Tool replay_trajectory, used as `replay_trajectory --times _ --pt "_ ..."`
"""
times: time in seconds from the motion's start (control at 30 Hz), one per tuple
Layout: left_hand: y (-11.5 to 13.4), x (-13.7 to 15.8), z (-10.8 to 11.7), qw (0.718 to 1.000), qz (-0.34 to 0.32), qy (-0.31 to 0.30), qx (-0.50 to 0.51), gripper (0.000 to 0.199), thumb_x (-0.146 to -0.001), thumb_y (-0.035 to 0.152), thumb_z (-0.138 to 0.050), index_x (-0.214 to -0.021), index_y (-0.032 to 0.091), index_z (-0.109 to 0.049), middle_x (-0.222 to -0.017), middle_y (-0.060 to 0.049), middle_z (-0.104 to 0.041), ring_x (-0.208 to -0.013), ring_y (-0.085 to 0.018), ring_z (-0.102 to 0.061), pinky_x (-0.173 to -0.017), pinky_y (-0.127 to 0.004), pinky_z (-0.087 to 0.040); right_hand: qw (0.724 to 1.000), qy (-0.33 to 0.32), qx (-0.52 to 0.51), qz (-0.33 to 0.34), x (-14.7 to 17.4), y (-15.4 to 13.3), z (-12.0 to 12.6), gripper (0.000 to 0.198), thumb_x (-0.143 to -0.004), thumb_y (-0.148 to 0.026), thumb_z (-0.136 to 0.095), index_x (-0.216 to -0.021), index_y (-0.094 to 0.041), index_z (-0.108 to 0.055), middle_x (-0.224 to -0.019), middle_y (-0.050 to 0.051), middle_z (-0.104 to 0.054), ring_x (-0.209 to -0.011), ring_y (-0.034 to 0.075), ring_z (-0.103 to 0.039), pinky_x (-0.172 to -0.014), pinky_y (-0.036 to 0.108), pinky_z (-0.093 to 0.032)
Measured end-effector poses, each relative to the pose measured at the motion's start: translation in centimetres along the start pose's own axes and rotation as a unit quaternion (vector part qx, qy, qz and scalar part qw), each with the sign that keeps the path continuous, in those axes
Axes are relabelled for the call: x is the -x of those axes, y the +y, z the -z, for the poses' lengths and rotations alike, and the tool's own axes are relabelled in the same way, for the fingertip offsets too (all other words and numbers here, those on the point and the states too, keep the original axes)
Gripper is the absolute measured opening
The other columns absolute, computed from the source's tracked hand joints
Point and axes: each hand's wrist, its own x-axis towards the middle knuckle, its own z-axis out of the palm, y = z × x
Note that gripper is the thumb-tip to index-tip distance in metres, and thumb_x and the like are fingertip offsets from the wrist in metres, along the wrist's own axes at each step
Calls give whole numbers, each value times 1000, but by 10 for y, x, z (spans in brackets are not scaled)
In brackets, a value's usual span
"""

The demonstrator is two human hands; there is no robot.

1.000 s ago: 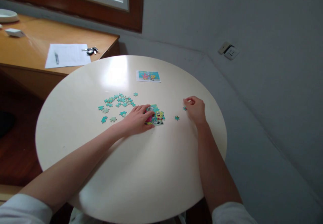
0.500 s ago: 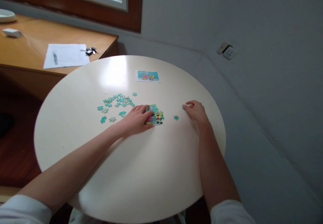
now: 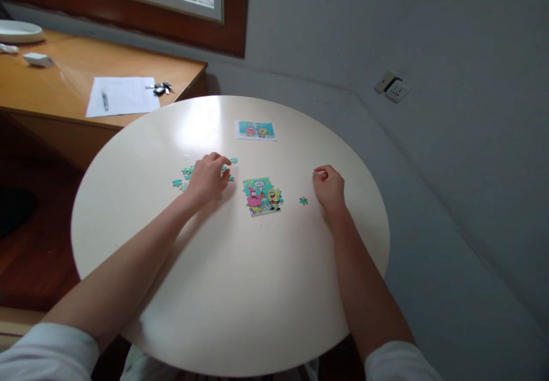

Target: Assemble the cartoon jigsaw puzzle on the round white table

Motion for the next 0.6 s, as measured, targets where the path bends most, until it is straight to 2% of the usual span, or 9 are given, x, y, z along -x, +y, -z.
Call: replay_trajectory --times 0.2,0.27,0.33,0.43,0.5,0.6 --pt "-36 -12 8 989 131 55 44 24 -68 13 -52 -81 20 -71 -91 -7 -66 -85 -25 -61 -85 -41 -45 999 20 -37 2 3 -2 -6 17 -75 -26 -49 -83 -18 -62 -55 -4 -48 -55 14 -46 -63 27 -38" --pt "-44 -14 12 979 158 84 97 23 -65 13 -52 -75 19 -71 -81 -6 -67 -77 -22 -61 -80 -38 -47 998 25 -51 -7 3 -2 -8 16 -74 -26 -50 -82 -18 -62 -54 -4 -47 -54 14 -46 -62 27 -38" --pt "-52 -17 17 959 184 99 194 23 -63 13 -50 -72 18 -70 -70 -4 -65 -67 -19 -59 -69 -33 -48 997 30 -64 -21 3 -2 -9 16 -73 -27 -50 -81 -18 -62 -53 -4 -47 -54 14 -45 -60 27 -38" --pt "-61 -21 23 910 198 132 340 22 -61 13 -48 -70 15 -68 -66 -3 -65 -58 -14 -57 -59 -27 -47 995 37 -86 -33 3 -2 -10 17 -73 -27 -50 -80 -18 -62 -53 -4 -47 -53 14 -44 -58 27 -38" --pt "-62 -21 25 890 196 161 378 20 -60 13 -48 -67 14 -66 -65 -3 -64 -56 -12 -56 -58 -25 -47 994 37 -96 -35 2 -1 -10 18 -72 -28 -50 -80 -18 -62 -52 -5 -46 -52 13 -43 -57 27 -37" --pt "-58 -20 23 902 172 167 360 18 -59 12 -48 -64 14 -65 -64 -3 -64 -60 -12 -58 -60 -24 -47 993 34 -107 -36 1 0 -10 17 -71 -28 -51 -79 -17 -62 -52 -5 -45 -52 13 -42 -57 27 -37"
